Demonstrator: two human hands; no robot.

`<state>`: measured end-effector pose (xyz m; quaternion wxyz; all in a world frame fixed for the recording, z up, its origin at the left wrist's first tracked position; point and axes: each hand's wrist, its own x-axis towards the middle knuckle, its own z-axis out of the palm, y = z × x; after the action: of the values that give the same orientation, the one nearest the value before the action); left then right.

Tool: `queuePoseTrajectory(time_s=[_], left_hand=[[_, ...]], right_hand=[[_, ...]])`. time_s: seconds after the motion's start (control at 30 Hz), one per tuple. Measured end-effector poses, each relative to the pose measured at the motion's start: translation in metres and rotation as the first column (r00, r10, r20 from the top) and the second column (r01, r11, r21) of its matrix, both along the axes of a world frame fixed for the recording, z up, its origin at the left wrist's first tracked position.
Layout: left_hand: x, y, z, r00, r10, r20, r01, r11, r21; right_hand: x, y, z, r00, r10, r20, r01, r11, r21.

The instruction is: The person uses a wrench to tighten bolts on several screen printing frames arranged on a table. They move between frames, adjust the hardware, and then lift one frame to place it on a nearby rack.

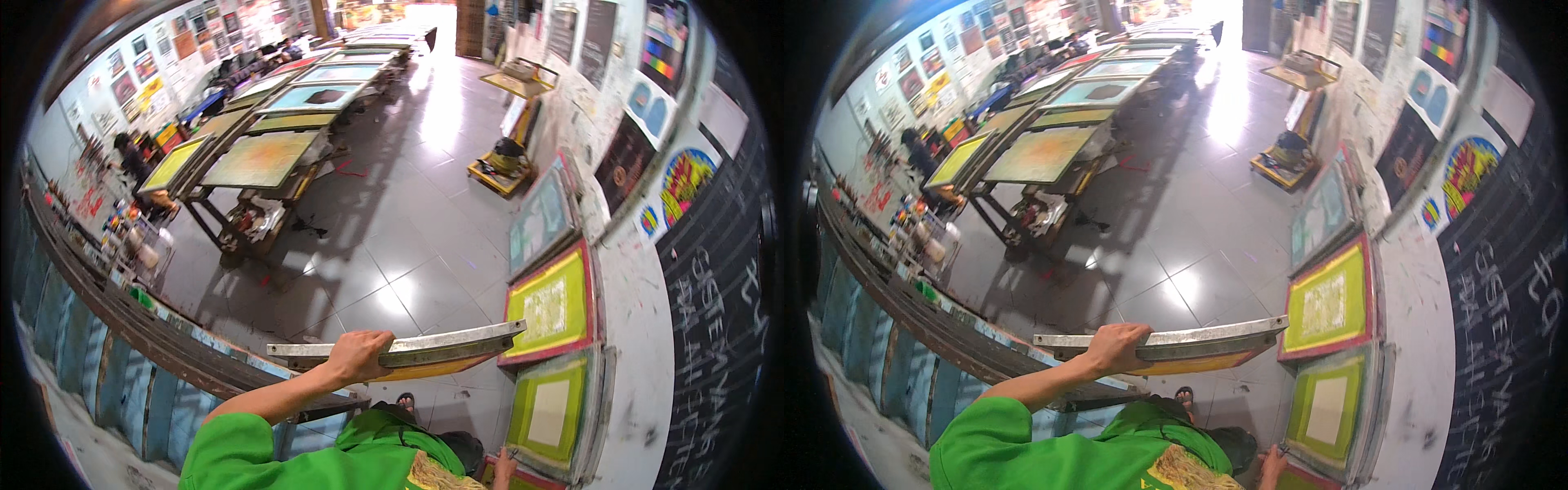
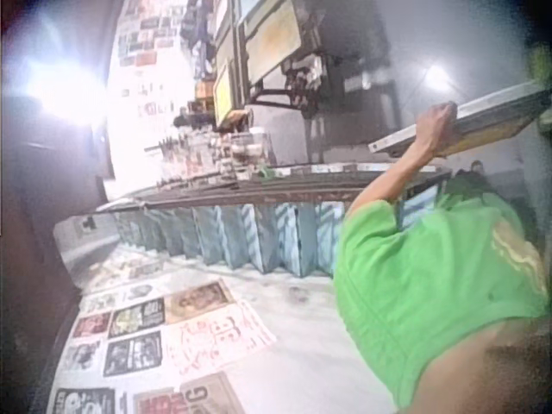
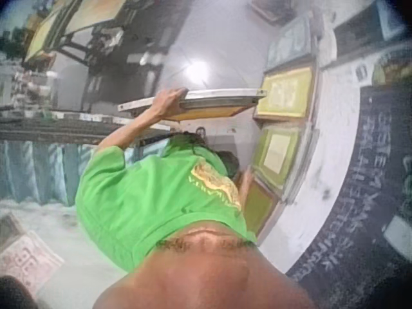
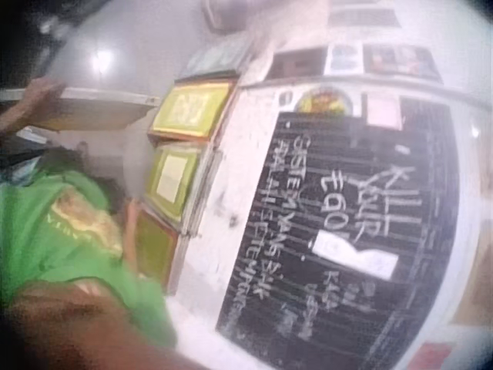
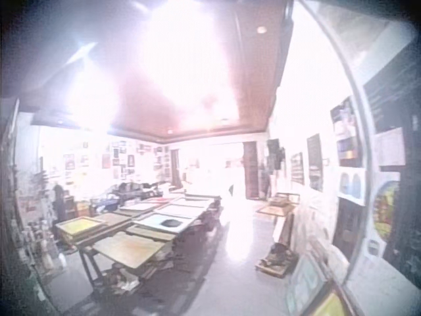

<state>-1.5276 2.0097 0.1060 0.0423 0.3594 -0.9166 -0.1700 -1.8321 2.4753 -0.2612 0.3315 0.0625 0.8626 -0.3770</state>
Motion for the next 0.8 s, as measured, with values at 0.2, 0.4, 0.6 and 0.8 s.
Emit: queuePoseTrajectory(time_s=[0.2, 0.4, 0.6, 0.8], left_hand=[[0.018, -0.06, 0.005, 0.998, 0.055, -0.023, -0.055, 0.998, -0.019], [-0.014, -0.116, -0.006, 0.998, 0.026, 0.052, -0.023, 0.998, -0.054], [-0.067, -0.17, -0.032, 0.987, -0.085, 0.139, 0.095, 0.993, -0.068], [-0.116, -0.211, -0.018, 0.98, -0.076, 0.182, 0.079, 0.997, -0.011]], right_hand=[[-0.075, -0.21, 0.056, 0.662, 0.265, 0.701, -0.055, 0.95, -0.307], [-0.112, -0.411, 0.057, 0.068, 0.28, 0.958, 0.078, 0.956, -0.284], [-0.172, -0.55, -0.006, -0.157, 0.586, 0.795, 0.054, 0.809, -0.586], [-0.194, -0.626, 0.045, 0.047, 0.572, 0.819, -0.163, 0.813, -0.559]])
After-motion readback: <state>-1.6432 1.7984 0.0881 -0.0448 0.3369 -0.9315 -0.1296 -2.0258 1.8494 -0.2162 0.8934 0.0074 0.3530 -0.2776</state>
